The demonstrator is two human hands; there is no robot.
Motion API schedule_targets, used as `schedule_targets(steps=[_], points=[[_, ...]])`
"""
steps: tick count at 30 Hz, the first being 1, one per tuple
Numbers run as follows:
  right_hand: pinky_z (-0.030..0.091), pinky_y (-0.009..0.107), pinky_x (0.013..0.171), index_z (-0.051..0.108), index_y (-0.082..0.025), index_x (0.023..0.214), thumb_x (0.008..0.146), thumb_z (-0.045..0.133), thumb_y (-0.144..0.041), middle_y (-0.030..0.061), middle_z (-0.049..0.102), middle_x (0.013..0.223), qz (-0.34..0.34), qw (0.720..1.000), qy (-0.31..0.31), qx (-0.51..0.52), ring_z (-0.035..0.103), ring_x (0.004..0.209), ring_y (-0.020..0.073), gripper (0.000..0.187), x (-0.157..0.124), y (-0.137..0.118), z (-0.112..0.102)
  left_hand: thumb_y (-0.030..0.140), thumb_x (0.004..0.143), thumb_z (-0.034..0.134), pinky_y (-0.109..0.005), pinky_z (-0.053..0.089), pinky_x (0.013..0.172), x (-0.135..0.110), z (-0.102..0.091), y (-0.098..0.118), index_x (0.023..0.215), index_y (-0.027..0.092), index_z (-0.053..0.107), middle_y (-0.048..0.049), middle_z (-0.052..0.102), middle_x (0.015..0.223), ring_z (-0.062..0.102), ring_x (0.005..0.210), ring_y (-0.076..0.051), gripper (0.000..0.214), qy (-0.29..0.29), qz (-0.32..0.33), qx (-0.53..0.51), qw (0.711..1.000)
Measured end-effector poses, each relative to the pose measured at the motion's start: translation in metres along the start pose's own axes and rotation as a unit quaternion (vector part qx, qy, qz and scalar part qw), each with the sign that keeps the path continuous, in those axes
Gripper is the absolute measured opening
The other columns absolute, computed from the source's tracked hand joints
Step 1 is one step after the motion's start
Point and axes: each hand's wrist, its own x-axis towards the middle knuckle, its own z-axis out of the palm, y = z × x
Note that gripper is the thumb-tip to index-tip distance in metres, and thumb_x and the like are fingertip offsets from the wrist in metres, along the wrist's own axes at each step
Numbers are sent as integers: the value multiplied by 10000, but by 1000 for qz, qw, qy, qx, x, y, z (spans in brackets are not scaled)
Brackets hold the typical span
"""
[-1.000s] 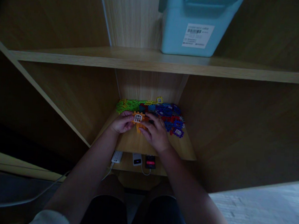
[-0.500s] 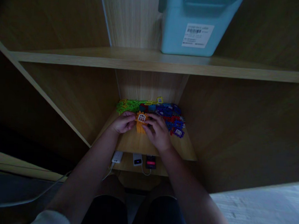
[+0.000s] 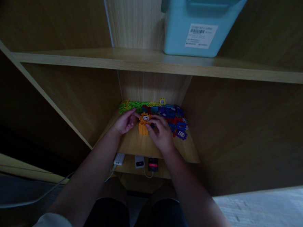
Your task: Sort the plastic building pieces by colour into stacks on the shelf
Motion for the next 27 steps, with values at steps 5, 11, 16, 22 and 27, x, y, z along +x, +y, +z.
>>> schedule_targets(steps=[5,11,16,22,27], points=[[632,500,1007,719,-286,1114,1036,695,-339,89,721,1288,18,1000,-11,3,709,1208,272,97,1,0,1,669,812,785,-211,127,364,6,-2,-3,757,160,712,56,510,431,314,322,-40,517,48,36,-8,998],[631,488,980,703,-281,1090,1033,684,-339,91,725,1258,19,1000,-20,6,703,1197,267,83,2,-1,3,562,765,837,-213,185,409,12,-3,-7,719,178,652,64,514,499,369,400,-48,429,115,95,1,989],[625,442,906,677,-275,1094,1023,690,-311,82,726,1211,17,1000,-22,10,703,1146,255,80,3,0,3,527,755,836,-214,309,454,16,-4,-10,726,186,652,26,620,624,492,501,-77,389,141,104,27,984],[612,434,876,654,-273,1124,1010,699,-306,84,724,1204,23,999,-26,8,694,1104,258,127,2,1,4,500,777,813,-229,351,500,17,-3,-12,701,190,662,-5,662,704,529,590,-105,353,125,121,47,984],[608,431,871,642,-273,1127,1012,679,-298,81,717,1187,23,999,-30,15,690,1090,257,123,3,1,4,492,804,785,-229,362,511,19,-6,-15,711,191,686,-7,659,712,536,604,-109,331,115,124,55,984]])
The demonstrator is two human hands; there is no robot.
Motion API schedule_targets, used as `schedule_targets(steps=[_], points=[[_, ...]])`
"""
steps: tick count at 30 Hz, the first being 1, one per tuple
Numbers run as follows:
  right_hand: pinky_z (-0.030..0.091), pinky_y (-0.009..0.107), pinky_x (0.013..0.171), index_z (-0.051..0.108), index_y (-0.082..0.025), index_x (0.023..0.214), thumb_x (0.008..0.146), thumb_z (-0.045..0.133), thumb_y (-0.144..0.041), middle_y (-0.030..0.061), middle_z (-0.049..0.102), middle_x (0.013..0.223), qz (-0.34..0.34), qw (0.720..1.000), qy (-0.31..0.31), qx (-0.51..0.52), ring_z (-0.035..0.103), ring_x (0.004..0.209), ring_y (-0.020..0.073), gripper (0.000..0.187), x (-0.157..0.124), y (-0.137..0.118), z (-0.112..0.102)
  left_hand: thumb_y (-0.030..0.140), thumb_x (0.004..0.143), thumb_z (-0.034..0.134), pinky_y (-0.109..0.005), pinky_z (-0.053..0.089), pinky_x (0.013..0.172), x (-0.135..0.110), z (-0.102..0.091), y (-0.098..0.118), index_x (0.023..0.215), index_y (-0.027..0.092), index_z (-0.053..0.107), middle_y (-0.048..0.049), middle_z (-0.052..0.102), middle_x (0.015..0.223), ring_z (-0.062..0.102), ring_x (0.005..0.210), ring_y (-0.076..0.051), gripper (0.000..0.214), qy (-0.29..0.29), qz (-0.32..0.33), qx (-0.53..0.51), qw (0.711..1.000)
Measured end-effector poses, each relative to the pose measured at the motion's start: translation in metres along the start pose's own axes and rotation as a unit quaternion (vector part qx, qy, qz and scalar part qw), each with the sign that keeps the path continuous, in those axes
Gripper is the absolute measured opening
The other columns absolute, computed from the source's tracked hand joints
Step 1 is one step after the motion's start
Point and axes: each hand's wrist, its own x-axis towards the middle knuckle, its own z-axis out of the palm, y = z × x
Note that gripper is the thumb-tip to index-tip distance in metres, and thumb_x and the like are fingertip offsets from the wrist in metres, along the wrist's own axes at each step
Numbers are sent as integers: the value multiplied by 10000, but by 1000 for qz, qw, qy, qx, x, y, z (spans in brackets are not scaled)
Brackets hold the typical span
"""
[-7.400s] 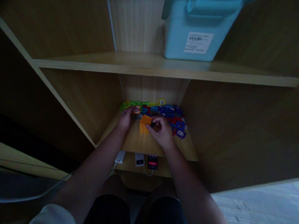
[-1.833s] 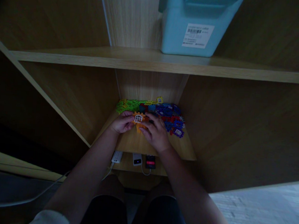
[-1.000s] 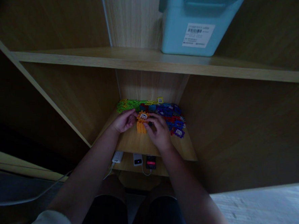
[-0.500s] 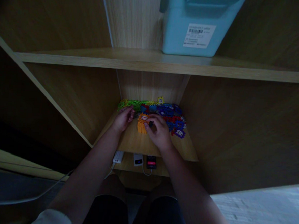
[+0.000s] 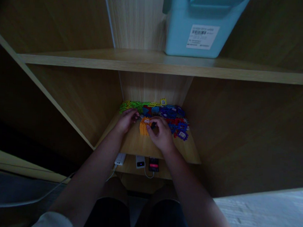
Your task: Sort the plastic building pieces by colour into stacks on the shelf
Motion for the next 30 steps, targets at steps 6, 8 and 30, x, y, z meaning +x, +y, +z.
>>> schedule_targets(steps=[6,8,30], points=[[598,417,860,633,-279,1144,1010,673,-284,77,705,1195,-1,1000,-7,-3,680,1081,255,140,-1,1,0,471,810,783,-223,383,526,-1,1,1,733,185,696,-23,694,768,571,643,-113,309,-7,-7,3,1000],[597,416,865,629,-278,1147,1015,666,-288,78,699,1196,1,1000,-8,-4,677,1083,256,137,-1,1,0,470,816,786,-221,387,530,-2,1,2,732,183,699,-27,698,770,576,647,-114,311,-4,-8,3,1000],[599,461,910,572,-268,1267,1055,621,-443,111,657,1242,22,999,-21,-23,659,1069,274,279,-4,6,-1,450,799,777,-219,411,552,-3,2,2,790,187,717,-38,738,848,604,686,-116,271,-14,-15,6,1000]])
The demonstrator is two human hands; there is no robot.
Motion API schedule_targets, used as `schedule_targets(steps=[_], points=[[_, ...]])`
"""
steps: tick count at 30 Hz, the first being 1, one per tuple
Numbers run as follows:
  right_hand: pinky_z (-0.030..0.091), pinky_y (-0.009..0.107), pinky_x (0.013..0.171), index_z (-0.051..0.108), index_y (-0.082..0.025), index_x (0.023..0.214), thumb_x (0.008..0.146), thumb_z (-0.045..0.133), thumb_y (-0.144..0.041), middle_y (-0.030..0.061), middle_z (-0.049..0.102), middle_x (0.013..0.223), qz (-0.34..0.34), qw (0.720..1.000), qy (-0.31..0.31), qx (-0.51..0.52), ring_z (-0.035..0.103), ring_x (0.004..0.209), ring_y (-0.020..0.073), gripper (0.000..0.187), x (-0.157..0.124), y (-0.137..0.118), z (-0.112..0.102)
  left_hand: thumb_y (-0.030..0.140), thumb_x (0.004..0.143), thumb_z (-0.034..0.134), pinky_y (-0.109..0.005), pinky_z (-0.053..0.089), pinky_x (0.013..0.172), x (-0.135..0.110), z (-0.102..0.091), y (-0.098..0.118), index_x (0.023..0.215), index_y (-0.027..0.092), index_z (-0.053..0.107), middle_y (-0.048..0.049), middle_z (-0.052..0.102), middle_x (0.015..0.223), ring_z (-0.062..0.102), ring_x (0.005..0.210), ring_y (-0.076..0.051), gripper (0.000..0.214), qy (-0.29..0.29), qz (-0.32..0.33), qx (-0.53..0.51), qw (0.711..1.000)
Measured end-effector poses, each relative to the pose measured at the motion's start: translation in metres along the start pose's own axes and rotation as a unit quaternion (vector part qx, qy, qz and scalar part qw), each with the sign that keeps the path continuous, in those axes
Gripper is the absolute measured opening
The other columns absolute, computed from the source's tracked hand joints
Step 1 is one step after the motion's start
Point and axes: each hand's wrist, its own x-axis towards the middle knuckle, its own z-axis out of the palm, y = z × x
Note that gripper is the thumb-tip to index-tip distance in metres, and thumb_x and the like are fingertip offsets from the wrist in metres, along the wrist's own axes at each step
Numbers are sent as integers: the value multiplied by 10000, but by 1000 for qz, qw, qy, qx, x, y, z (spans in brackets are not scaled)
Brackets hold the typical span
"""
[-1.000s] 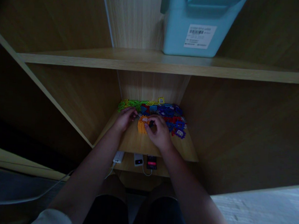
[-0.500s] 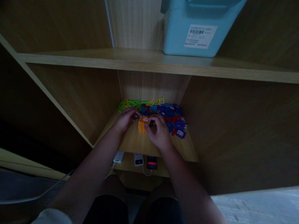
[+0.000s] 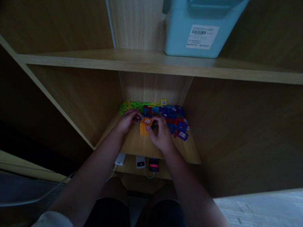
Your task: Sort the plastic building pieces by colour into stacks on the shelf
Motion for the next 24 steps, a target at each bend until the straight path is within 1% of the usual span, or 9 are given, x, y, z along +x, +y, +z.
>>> schedule_targets(steps=[3,7,10,14,16,17,21,22,24], points=[[588,462,926,560,-254,1314,1103,506,-488,109,672,1194,18,1000,11,-2,674,1036,271,320,-3,5,0,477,800,780,-217,405,551,0,0,-1,787,187,717,-37,736,846,604,692,-118,297,0,4,6,1000],[582,462,936,569,-232,1320,1144,361,-506,124,691,1212,51,998,33,1,701,1040,272,386,-5,8,2,510,812,774,-222,412,556,1,-1,-2,783,189,721,-37,742,847,608,693,-121,327,0,8,16,1000],[587,455,915,573,-234,1292,1141,348,-538,126,708,1215,67,997,37,10,719,1030,274,407,-5,10,2,527,811,781,-220,408,542,3,-1,-3,772,188,719,-37,739,834,602,680,-118,347,3,8,14,1000],[548,504,1037,536,-245,1311,1124,355,-593,143,723,1273,80,996,38,32,697,1197,303,434,-6,16,1,546,814,786,-216,403,534,5,-2,-5,761,190,710,-34,724,811,588,668,-118,368,13,7,14,1000],[523,530,1087,489,-253,1392,1086,445,-636,141,731,1303,103,994,10,45,681,1263,314,492,-6,20,0,565,820,781,-218,400,538,6,-3,-5,754,192,701,-34,719,806,582,663,-118,387,22,10,17,1000],[510,545,1109,458,-258,1443,1045,530,-658,140,727,1330,116,992,-11,46,668,1298,323,568,-6,21,-1,577,821,781,-221,399,539,6,-3,-5,749,193,697,-34,716,803,580,661,-119,399,26,11,19,999],[407,633,1202,332,-253,1611,752,904,-629,168,673,1439,170,982,-87,-3,564,1441,396,1099,-7,18,0,606,810,786,-231,382,531,6,-3,-4,738,198,683,-35,701,784,571,647,-122,427,44,9,17,999],[377,652,1216,305,-245,1638,696,952,-598,182,660,1456,182,978,-102,-21,533,1469,415,1197,-6,16,1,601,809,787,-231,379,528,6,-4,-4,739,199,680,-33,699,782,566,642,-121,423,48,9,13,999],[331,668,1231,266,-232,1673,654,990,-543,205,632,1487,193,971,-133,-56,480,1513,436,1288,-6,13,3,583,814,786,-232,375,524,7,-4,-5,748,200,679,-30,700,785,562,638,-121,403,55,11,4,998]])
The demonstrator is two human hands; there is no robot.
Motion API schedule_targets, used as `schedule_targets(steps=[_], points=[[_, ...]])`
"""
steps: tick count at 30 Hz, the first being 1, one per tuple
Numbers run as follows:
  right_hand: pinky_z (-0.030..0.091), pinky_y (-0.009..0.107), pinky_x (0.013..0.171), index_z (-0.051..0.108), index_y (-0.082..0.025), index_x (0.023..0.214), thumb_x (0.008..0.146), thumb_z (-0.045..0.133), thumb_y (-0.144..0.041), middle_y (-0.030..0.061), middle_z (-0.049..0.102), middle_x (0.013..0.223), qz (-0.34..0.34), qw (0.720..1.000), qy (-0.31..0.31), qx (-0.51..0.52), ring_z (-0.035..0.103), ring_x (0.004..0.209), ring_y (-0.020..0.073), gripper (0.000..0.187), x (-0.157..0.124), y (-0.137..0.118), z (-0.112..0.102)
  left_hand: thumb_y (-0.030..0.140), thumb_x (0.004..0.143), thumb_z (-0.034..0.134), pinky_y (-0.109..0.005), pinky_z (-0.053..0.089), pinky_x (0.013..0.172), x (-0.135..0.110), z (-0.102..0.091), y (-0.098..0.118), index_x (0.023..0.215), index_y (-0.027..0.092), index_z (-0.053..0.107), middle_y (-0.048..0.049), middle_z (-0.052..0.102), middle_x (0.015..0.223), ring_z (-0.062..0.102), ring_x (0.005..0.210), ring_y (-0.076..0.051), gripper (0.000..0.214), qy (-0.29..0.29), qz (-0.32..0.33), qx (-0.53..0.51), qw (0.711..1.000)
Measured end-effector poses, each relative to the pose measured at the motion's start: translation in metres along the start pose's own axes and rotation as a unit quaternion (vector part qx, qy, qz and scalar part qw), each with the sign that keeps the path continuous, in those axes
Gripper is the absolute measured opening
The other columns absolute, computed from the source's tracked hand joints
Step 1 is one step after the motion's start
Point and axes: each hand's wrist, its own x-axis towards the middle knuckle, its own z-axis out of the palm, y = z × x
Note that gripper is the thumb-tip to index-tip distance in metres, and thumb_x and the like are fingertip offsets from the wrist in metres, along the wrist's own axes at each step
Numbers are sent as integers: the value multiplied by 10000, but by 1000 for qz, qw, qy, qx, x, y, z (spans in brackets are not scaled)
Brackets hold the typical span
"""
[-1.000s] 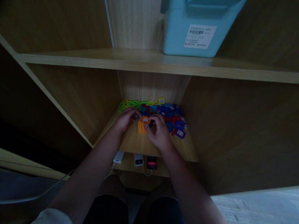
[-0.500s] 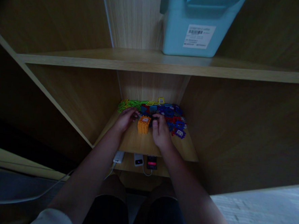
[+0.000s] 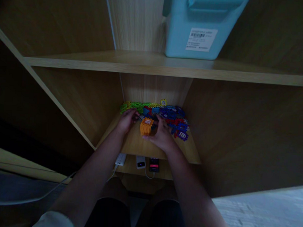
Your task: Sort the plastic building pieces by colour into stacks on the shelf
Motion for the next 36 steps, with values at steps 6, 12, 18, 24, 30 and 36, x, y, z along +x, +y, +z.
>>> schedule_targets(steps=[6,12,18,24,30,36], points=[[322,614,1224,286,-216,1682,751,934,-465,213,607,1498,-4,997,-32,-67,497,1497,422,1161,1,-2,3,551,836,755,-241,367,522,3,-1,-4,750,198,672,-27,698,774,557,633,-123,372,8,9,1,1000],[333,590,1207,323,-217,1664,796,897,-432,206,632,1465,-15,996,-27,-78,513,1480,409,1062,1,0,4,555,834,752,-235,365,518,3,-1,-4,756,195,673,-31,695,785,553,635,-120,376,7,10,5,1000],[342,573,1216,328,-229,1665,796,897,-445,176,662,1427,-28,997,-29,-68,567,1428,383,1061,2,3,5,555,838,762,-234,369,509,4,-2,-6,759,193,676,-31,693,789,549,637,-122,381,3,18,2,1000],[366,566,1211,342,-232,1661,789,893,-443,154,694,1373,-32,998,-35,-50,604,1377,369,1052,2,4,5,578,838,772,-236,379,515,3,-2,-4,757,194,678,-31,673,775,552,638,-125,404,2,16,9,1000],[357,569,1213,375,-222,1643,767,917,-422,152,701,1362,-30,997,-34,-55,610,1355,368,1049,2,2,5,625,836,745,-246,370,533,3,-2,-5,758,200,662,-37,663,782,535,645,-132,441,9,19,30,999],[356,561,1206,419,-213,1616,755,923,-438,154,715,1340,-42,997,-29,-61,615,1338,363,1023,2,1,6,530,927,676,-275,382,643,-15,-3,4,700,210,597,21,560,673,484,646,-135,400,73,85,129,985]])
